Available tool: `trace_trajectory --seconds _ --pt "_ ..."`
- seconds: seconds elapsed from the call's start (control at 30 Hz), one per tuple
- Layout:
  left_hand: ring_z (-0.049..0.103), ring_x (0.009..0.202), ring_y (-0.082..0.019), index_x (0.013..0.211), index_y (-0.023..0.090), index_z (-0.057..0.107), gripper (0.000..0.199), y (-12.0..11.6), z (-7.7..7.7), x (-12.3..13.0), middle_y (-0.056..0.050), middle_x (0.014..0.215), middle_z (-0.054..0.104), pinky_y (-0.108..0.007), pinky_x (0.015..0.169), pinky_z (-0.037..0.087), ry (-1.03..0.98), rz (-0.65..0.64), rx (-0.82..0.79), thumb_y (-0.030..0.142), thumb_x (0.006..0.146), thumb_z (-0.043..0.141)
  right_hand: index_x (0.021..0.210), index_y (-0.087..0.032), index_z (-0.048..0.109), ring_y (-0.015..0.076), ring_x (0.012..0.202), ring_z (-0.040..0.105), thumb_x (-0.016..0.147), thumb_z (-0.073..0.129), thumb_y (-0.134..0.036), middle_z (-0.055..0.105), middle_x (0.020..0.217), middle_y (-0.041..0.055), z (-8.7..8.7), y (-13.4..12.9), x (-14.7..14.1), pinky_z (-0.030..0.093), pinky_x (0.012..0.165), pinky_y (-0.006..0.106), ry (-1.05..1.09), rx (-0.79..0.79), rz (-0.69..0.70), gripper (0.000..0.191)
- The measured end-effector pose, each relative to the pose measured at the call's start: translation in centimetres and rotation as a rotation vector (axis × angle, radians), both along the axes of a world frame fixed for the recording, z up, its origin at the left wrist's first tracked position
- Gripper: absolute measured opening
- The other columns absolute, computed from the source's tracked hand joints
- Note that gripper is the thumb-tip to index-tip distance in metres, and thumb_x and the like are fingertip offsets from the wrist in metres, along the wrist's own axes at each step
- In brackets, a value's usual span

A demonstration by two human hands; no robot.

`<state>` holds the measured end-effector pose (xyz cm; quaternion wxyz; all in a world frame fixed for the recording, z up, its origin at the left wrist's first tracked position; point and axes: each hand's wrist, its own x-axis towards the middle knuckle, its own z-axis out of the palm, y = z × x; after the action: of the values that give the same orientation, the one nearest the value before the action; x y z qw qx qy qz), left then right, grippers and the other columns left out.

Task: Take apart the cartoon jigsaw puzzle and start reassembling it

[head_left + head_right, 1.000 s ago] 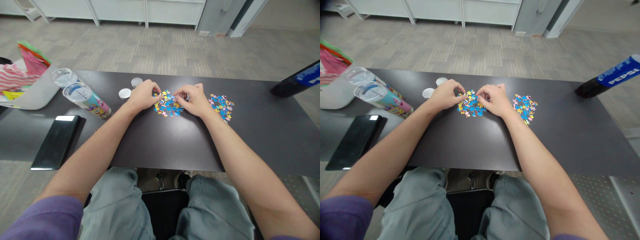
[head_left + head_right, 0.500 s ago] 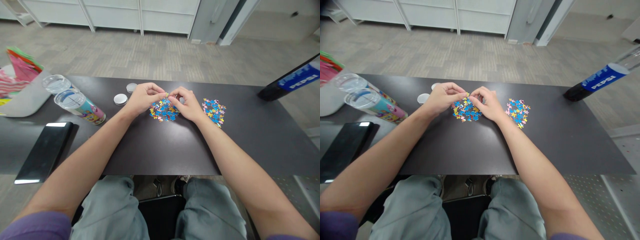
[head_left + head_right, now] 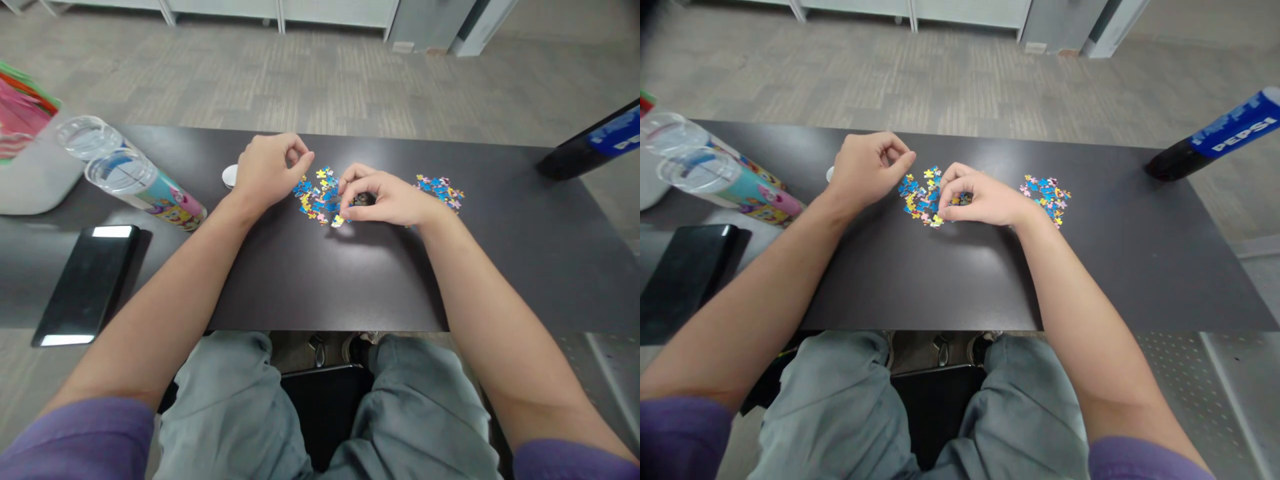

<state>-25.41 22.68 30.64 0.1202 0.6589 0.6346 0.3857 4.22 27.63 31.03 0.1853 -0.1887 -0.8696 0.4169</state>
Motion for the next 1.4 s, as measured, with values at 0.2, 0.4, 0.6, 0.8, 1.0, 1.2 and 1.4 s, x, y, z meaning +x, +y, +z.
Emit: trace_trajectory --seconds 0.2,0.4,0.6,0.8,1.0,1.2,1.4 --pt "0.078 0.101 -0.033 0.094 0.035 0.082 0.019 -0.7 0.8 0.1 -0.001 0.088 0.083 -0.046 0.091 0.052 0.094 -0.075 -0.098 0.047 0.101 0.095 0.094 -0.035 0.1 0.0361 0.131 0.068 0.096 0.105 -0.053 0.076 0.125 0.0054 0.8 -0.7 0.0 0.037 0.142 0.073 -0.229 0.078 0.098 0.019" --pt "0.07 0.094 -0.026 0.1 0.031 0.086 0.022 -1.0 1.8 -0.2 0.001 0.079 0.077 -0.042 0.087 0.048 0.208 -0.246 -0.174 0.052 0.105 0.09 0.098 -0.032 0.094 0.0362 0.122 0.072 0.106 0.1 -0.06 0.08 0.117 0.0056 0.3 -0.6 -0.1 0.048 0.134 0.068 -0.21 0.15 -0.037 0.03" --pt "0.072 0.084 -0.027 0.1 0.033 0.09 0.018 -0.6 2.0 -1.3 0.0 0.073 0.073 -0.042 0.078 0.048 0.216 -0.437 -0.245 0.05 0.096 0.094 0.106 -0.029 0.082 0.0358 0.114 0.066 0.116 0.094 -0.066 0.082 0.108 0.0099 -1.6 1.2 0.2 0.053 0.127 0.066 -0.095 0.291 -0.316 0.04" --pt "0.069 0.08 -0.026 0.098 0.033 0.093 0.017 -0.2 2.6 -2.6 -0.001 0.074 0.071 -0.042 0.078 0.045 0.251 -0.431 -0.285 0.049 0.093 0.095 0.109 -0.03 0.084 0.0376 0.117 0.071 0.118 0.087 -0.061 0.082 0.114 0.0109 -2.5 1.1 -0.6 0.057 0.12 0.061 -0.066 0.333 -0.334 0.032" --pt "0.062 0.074 -0.021 0.099 0.033 0.095 0.02 -0.3 3.4 -3.3 0.004 0.07 0.064 -0.042 0.08 0.042 0.259 -0.449 -0.312 0.051 0.094 0.093 0.113 -0.031 0.086 0.038 0.115 0.073 0.115 0.084 -0.063 0.082 0.116 0.011 -2.9 0.8 -1.2 0.061 0.116 0.06 -0.03 0.32 -0.348 0.031" --pt "0.065 0.075 -0.023 0.1 0.035 0.098 0.032 0.1 2.5 -4.1 0.001 0.071 0.067 -0.042 0.076 0.041 0.21 -0.519 -0.358 0.061 0.082 0.106 0.111 -0.032 0.085 0.0338 0.106 0.071 0.114 0.082 -0.066 0.08 0.111 0.0088 -2.9 0.8 -1.1 0.063 0.112 0.058 0.026 0.31 -0.347 0.035" --pt "0.064 0.073 -0.021 0.106 0.034 0.1 0.033 0.7 1.4 -4.7 0.002 0.073 0.068 -0.039 0.078 0.044 0.244 -0.458 -0.354 0.06 0.086 0.103 0.109 -0.03 0.086 0.0313 0.1 0.07 0.112 0.081 -0.056 0.08 0.109 0.0083 -2.9 0.7 -1.0 0.063 0.106 0.056 0.066 0.316 -0.344 0.026"
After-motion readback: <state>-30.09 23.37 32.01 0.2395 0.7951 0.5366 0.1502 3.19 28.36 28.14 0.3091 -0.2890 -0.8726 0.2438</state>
